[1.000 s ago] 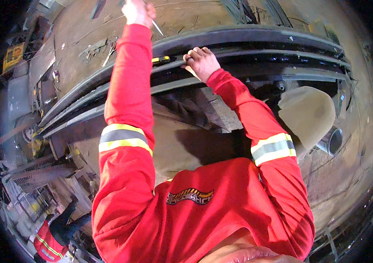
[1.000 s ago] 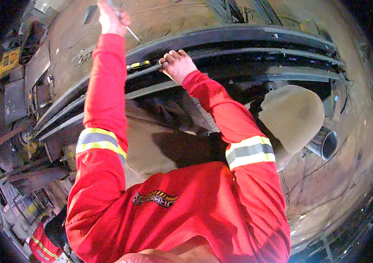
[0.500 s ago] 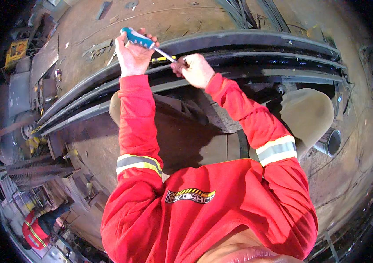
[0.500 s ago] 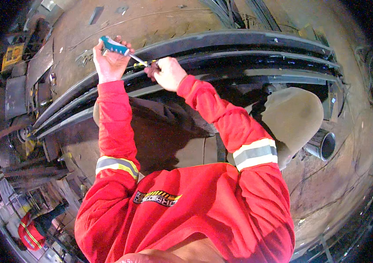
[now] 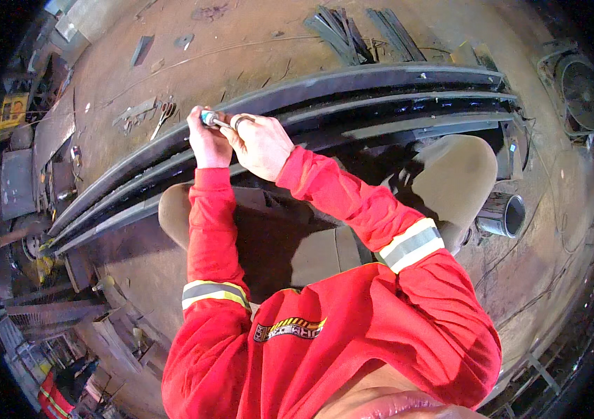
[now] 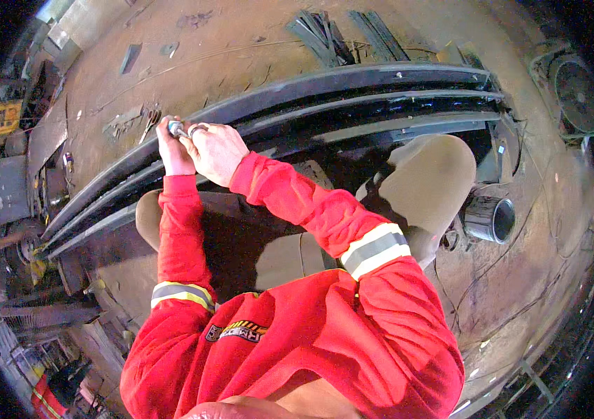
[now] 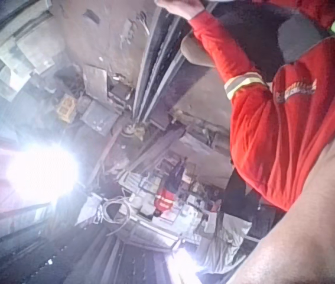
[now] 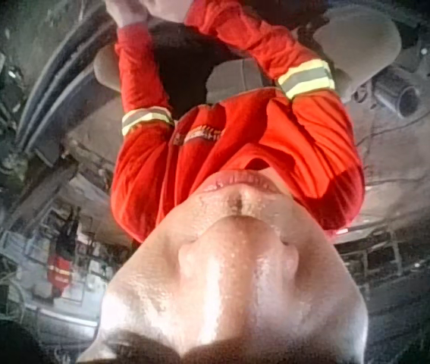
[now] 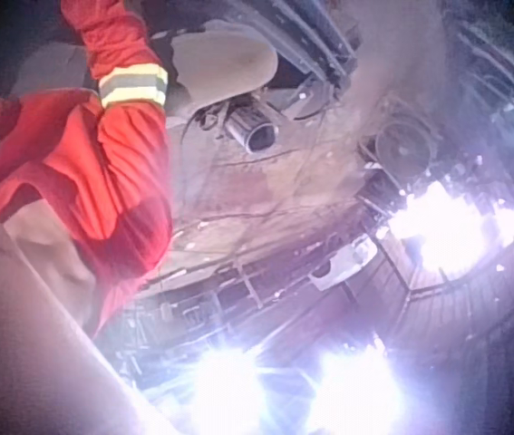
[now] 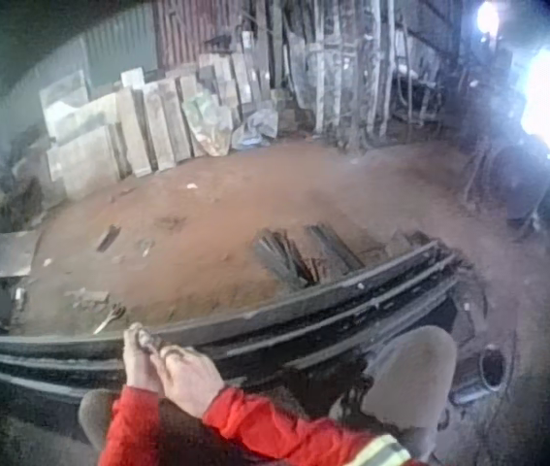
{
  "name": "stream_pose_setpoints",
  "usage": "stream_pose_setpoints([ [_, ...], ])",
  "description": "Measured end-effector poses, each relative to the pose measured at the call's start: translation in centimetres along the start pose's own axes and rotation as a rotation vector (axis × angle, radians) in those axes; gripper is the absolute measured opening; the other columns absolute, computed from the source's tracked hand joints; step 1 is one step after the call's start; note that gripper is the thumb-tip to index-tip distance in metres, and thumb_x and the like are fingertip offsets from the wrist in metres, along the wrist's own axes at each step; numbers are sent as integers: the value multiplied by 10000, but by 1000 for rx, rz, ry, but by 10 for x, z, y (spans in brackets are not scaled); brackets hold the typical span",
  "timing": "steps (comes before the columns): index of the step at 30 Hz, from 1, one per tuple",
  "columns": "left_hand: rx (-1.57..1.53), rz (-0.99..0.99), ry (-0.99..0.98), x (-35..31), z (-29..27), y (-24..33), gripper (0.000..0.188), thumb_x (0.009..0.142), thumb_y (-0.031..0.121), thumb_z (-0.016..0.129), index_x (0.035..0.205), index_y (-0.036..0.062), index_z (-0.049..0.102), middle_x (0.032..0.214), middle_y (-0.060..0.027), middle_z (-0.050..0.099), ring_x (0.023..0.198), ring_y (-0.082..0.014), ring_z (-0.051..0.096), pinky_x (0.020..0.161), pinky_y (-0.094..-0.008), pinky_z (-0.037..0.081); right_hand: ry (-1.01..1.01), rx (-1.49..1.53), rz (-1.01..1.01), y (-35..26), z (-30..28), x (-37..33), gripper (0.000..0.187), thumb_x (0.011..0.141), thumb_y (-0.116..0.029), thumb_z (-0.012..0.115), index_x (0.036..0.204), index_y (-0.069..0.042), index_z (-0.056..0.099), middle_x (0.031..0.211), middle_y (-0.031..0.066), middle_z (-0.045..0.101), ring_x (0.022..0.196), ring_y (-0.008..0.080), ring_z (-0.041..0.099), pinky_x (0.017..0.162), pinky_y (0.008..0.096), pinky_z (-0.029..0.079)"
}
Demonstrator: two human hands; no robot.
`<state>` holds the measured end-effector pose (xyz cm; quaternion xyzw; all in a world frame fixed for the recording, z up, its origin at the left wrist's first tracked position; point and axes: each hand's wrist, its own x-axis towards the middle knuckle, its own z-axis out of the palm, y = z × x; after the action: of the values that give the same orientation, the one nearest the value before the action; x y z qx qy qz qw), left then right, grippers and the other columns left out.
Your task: The person sits on the floor and assembles a metal frame structure. They use a screwdriver to tighten screws on the frame and insert long black rubber strips into the frame's grooves. The person handles the frame and strips by hand, occasionally reaching for tools or parts from the surrounding floor.
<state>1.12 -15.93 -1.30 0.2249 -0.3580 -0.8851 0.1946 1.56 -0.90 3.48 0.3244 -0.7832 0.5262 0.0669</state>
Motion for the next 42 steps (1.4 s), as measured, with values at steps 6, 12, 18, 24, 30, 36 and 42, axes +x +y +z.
stream_pose_setpoints([
  [6,462,590,100,6,14,63,289,901,205,597,1125,72,475,933,-73,545,764,-198,609,583,-304,509,-409,-160,247,62,-51,32,418,852,-464,548,816,-74,695,834,179,668,837,352,643,756,468,503],
  [12,1820,706,-390,13,-12,64,318,725,7,584,1027,101,615,973,-105,585,918,-281,554,849,-377,420,182,-373,463,200,-189,118,347,723,-354,645,851,-43,726,858,174,682,819,296,679,794,347,526],
  [18,1970,417,-383,19,10,10,318,692,-12,560,997,64,608,991,-136,589,977,-342,547,874,-423,421,211,-672,870,408,-323,135,292,701,-274,748,917,-81,706,864,96,700,760,195,658,732,310,528],
  [24,1791,492,-416,18,59,-70,154,743,26,555,891,22,595,907,-158,581,881,-352,552,795,-430,443,166,-1026,1267,544,-332,150,373,873,-311,536,1116,-44,631,1175,233,594,1122,358,567,950,421,457],
  [30,1798,458,-395,22,42,-93,148,720,102,518,804,5,591,775,-161,558,698,-337,543,683,-430,455,-34,-1041,1323,641,-307,145,329,842,-278,597,1121,-111,650,1230,172,584,1138,328,563,967,415,449],
  [36,1854,413,-388,23,40,-92,189,624,110,496,749,14,599,667,-135,535,571,-305,509,585,-402,441,-104,-1079,1160,674,-255,134,365,811,-293,676,1096,-68,646,1196,170,603,1107,326,583,922,410,482],
  [42,1860,382,-412,32,44,-94,173,629,116,490,731,17,588,639,-128,516,558,-298,502,546,-380,422,26,-929,1285,685,-261,133,227,786,-277,709,988,-171,717,1121,106,654,1038,275,627,886,388,504],
])
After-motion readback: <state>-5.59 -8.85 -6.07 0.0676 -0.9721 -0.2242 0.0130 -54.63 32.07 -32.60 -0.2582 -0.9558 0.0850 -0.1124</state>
